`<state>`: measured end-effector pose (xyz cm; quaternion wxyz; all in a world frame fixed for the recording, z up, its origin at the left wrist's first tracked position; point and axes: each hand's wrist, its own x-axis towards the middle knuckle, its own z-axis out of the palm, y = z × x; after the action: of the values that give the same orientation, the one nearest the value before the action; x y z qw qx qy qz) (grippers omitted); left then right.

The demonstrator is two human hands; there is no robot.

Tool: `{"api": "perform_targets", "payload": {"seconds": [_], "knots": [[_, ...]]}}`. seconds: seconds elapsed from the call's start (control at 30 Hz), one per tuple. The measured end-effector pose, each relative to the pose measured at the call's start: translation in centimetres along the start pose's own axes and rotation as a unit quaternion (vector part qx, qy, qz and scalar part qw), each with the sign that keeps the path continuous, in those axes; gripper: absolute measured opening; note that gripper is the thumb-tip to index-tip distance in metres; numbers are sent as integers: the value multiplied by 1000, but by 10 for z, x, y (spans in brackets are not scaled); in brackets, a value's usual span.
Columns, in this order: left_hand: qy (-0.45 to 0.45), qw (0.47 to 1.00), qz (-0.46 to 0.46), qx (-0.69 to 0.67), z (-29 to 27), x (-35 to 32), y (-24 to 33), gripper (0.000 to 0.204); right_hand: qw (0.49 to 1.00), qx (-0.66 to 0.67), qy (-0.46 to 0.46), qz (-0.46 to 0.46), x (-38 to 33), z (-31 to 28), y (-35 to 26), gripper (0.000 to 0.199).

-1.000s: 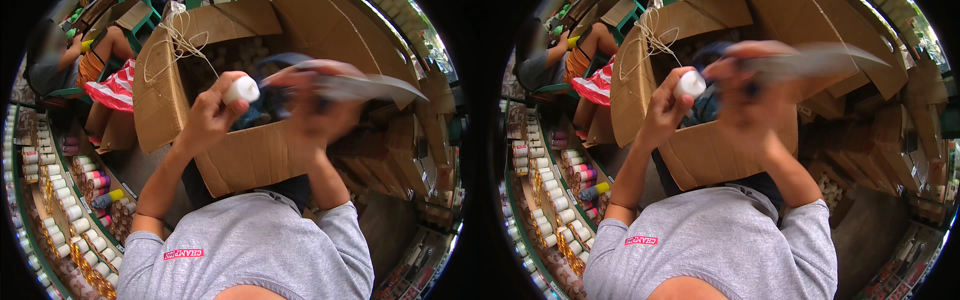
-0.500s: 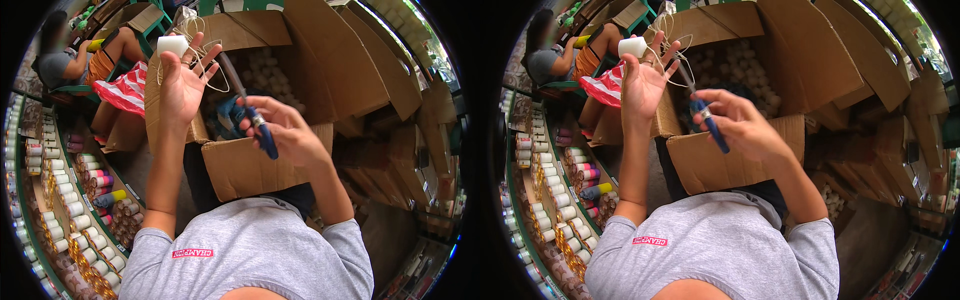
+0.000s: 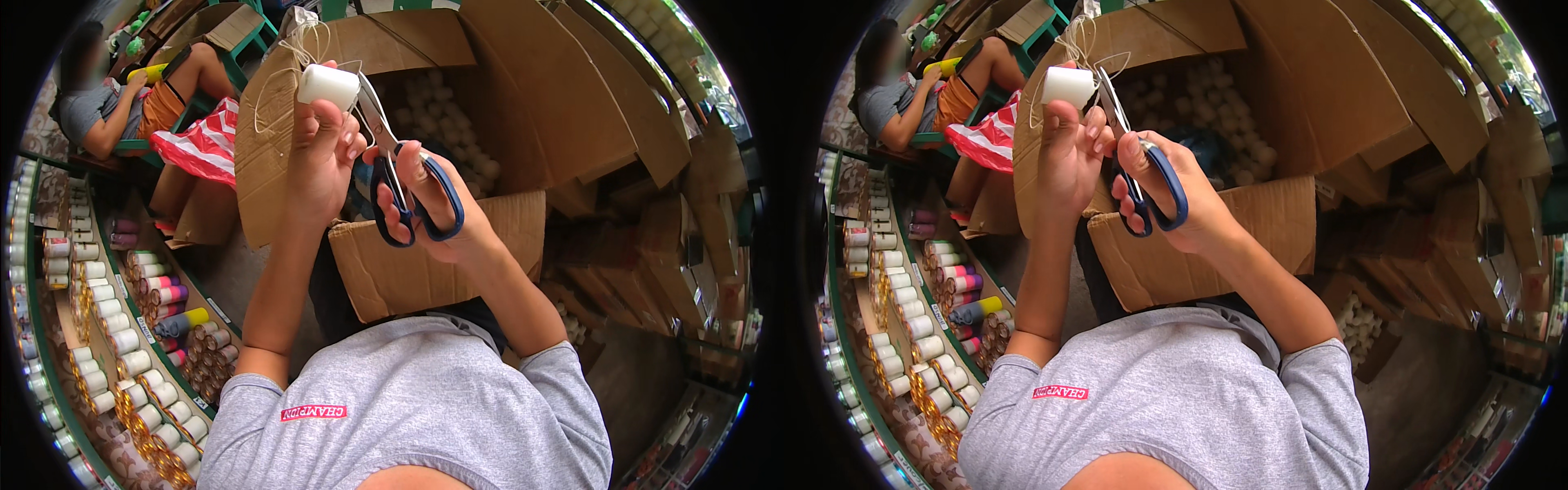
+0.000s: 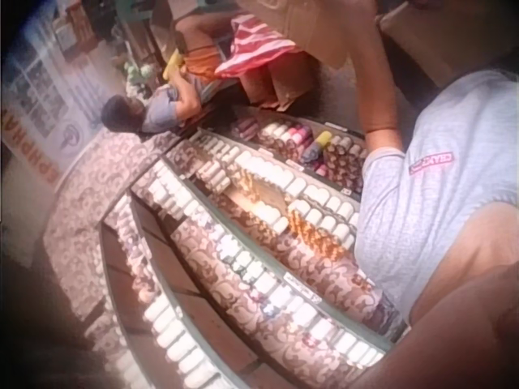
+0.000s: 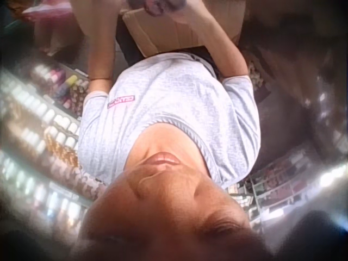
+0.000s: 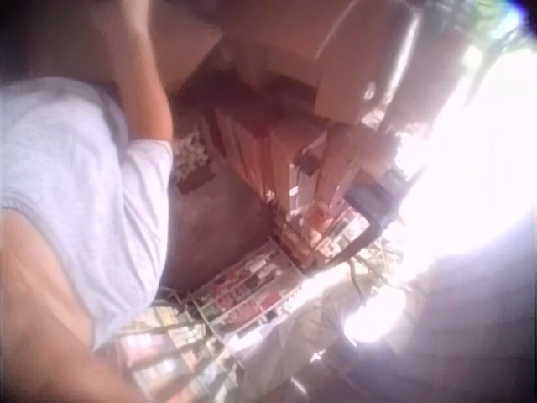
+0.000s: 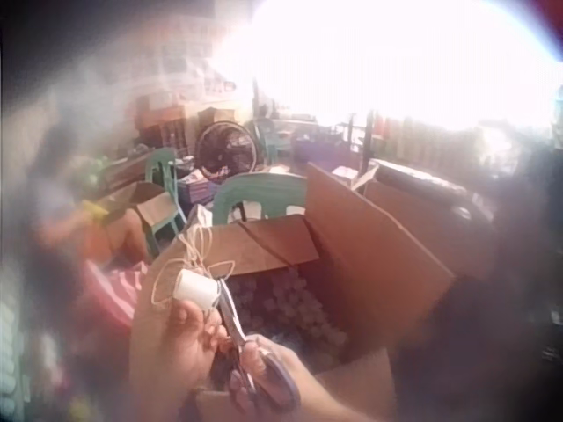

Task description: The person wipes a white cylindrical candle with a blue cloth, inserts a wick into the candle, and trims the wick with scissors. The person repeats this process for multiple candles, placing the finished candles into a cardboard box.

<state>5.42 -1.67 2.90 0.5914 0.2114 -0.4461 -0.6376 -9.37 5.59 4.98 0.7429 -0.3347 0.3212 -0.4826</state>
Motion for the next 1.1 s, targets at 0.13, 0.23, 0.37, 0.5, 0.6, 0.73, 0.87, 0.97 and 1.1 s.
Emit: {"api": "perform_targets", "payload": {"seconds": [0.13, 0.23, 0.37, 0.5, 0.6, 0.73, 0.87, 0.97, 1.1], "knots": [[-31, 998, -10, 51, 5, -6, -3, 55, 995, -10, 35, -90, -3, -22, 2, 59], [-204, 855, 129, 459, 20, -15, 4, 53, 989, -42, 76, -122, -17, -37, 1, 69], [-303, 823, 129, 463, 42, -29, -2, 71, 976, -89, 64, -186, -70, -76, 14, 69], [-247, 874, 71, 414, 8, -40, -12, 41, 948, -42, 170, -265, -178, -142, 31, 76], [-218, 907, 27, 359, -14, -65, -1, 25, 853, -60, 488, -175, -256, -222, 69, 54], [-229, 945, -13, 231, -29, -84, -6, 22, 599, 91, 778, -168, -392, -368, 181, 53], [-54, 876, 300, 374, -44, -117, 6, 29, 436, 49, 896, -73, -419, -351, 188, 64], [320, 879, 163, 315, -145, -170, -3, 21, 484, -43, 846, -221, -368, -329, 158, 54], [339, 849, -330, 237, -310, -329, -70, 25, 591, -157, 687, -393, -193, -239, 63, 36]]}}
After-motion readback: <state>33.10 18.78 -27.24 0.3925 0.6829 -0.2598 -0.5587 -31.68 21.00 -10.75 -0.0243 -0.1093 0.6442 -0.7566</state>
